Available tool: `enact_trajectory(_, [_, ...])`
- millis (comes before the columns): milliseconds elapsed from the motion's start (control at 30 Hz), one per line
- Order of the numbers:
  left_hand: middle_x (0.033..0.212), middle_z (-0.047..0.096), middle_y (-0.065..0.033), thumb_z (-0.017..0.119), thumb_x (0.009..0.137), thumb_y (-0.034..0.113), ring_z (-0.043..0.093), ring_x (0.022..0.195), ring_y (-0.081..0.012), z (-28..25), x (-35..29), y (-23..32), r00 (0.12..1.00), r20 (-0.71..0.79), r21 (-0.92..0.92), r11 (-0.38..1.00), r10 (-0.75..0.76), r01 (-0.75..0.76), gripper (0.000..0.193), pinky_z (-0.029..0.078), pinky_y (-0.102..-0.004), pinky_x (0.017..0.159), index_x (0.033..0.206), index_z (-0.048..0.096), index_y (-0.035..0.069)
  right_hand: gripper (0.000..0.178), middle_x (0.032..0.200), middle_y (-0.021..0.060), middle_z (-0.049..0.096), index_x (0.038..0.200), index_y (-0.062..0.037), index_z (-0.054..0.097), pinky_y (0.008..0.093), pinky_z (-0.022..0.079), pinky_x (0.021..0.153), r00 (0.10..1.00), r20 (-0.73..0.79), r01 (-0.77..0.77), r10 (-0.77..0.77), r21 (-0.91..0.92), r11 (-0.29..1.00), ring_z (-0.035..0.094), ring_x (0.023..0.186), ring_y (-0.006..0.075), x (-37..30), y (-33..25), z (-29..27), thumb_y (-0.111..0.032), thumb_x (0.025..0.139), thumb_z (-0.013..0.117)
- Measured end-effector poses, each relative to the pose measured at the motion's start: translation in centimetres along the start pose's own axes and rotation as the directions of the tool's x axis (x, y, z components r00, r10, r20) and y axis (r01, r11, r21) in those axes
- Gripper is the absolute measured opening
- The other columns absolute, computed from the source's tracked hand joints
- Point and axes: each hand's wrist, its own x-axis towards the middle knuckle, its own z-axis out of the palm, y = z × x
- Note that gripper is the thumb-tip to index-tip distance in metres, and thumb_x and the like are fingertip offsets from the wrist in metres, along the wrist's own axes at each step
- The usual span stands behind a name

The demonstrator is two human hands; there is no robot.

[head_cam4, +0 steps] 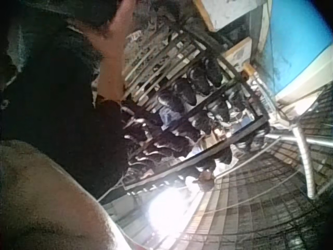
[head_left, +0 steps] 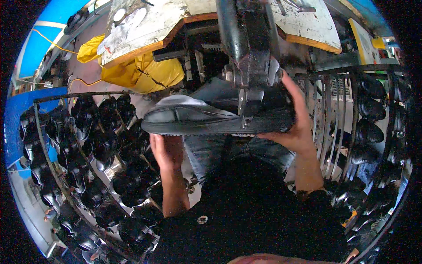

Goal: The person takes shoes from a rack, trims the sole edges of each shoe using a trimming machine, and places the shoes back onto the rack.

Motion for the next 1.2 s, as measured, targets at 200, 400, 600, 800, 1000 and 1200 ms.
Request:
enact_trajectory(200, [0.156,0.034,-0.0214,0.069,0.091,0.035,0.028,0.148,-0.0362,6.6,0.1,4.1,0.782,0.273,0.620,0.519,0.560,-0.588,0.080,0.017,-0.0514,0.121,0.152,0.030,0.001,0.108,0.144,0.0215,0.045,0.151,-0.0033,0.034,0.0442,0.035,0.113,0.996,0.056,0.084,-0.073,-0.232,0.969,0.044,0.133,0.0387,1.5,-1.6,1.5,-0.037,0.065,0.090])
enact_trajectory(400, [0.151,0.039,-0.0242,0.090,0.054,0.010,0.034,0.143,-0.0434,13.8,1.6,4.5,0.615,0.788,0.613,0.064,0.014,-0.787,0.107,0.022,-0.0590,0.117,0.147,0.038,0.000,0.104,0.141,0.0223,0.044,0.151,-0.0092,0.034,0.0464,0.043,0.108,0.999,0.044,0.042,-0.032,-0.261,0.964,0.046,0.131,0.0420,1.3,-2.4,1.5,-0.033,0.066,0.089])
enact_trajectory(600, [0.134,0.052,-0.0247,0.088,0.056,0.004,0.049,0.125,-0.0463,11.6,2.7,2.7,0.695,0.705,0.696,0.328,-0.144,-0.639,0.083,0.041,-0.0476,0.106,0.130,0.051,-0.003,0.100,0.135,0.0223,0.044,0.151,-0.0138,0.034,0.0460,0.055,0.090,0.988,0.140,-0.008,0.068,-0.392,0.920,0.061,0.109,0.0446,1.7,-4.4,1.5,-0.035,0.069,0.086])
enact_trajectory(800, [0.113,0.065,-0.0073,0.087,0.056,-0.009,0.062,0.105,-0.0173,11.3,1.9,1.5,0.844,0.476,0.710,0.674,-0.246,-0.204,0.073,0.049,-0.0324,0.093,0.122,0.058,0.000,0.110,0.139,0.0178,0.045,0.149,-0.0119,0.038,0.0443,0.049,0.096,0.974,0.170,-0.071,0.152,-0.408,0.910,0.052,0.123,0.0379,1.5,-3.3,2.2,-0.045,0.058,0.091])
enact_trajectory(1000, [0.116,0.064,-0.0073,0.086,0.057,-0.015,0.063,0.105,-0.0190,9.6,1.5,-2.0,0.836,0.498,0.489,0.871,-0.229,-0.052,0.076,0.053,-0.0352,0.094,0.125,0.053,0.001,0.120,0.151,0.0143,0.038,0.158,-0.0118,0.016,0.0382,0.037,0.111,1.000,0.007,-0.024,0.024,0.106,0.994,0.037,0.141,0.0276,-5.5,11.2,5.0,-0.015,0.064,0.092])
enact_trajectory(1200, [0.121,0.061,-0.0110,0.090,0.054,-0.010,0.064,0.109,-0.0236,8.4,0.0,-3.9,0.916,0.222,0.530,0.830,-0.334,0.174,0.089,0.056,-0.0397,0.093,0.130,0.045,0.003,0.086,0.148,0.0115,0.043,0.149,-0.0095,0.037,0.0395,0.030,0.118,0.923,0.293,-0.353,0.250,0.386,0.852,0.040,0.140,0.0258,-7.2,12.9,1.9,0.012,0.073,0.070])
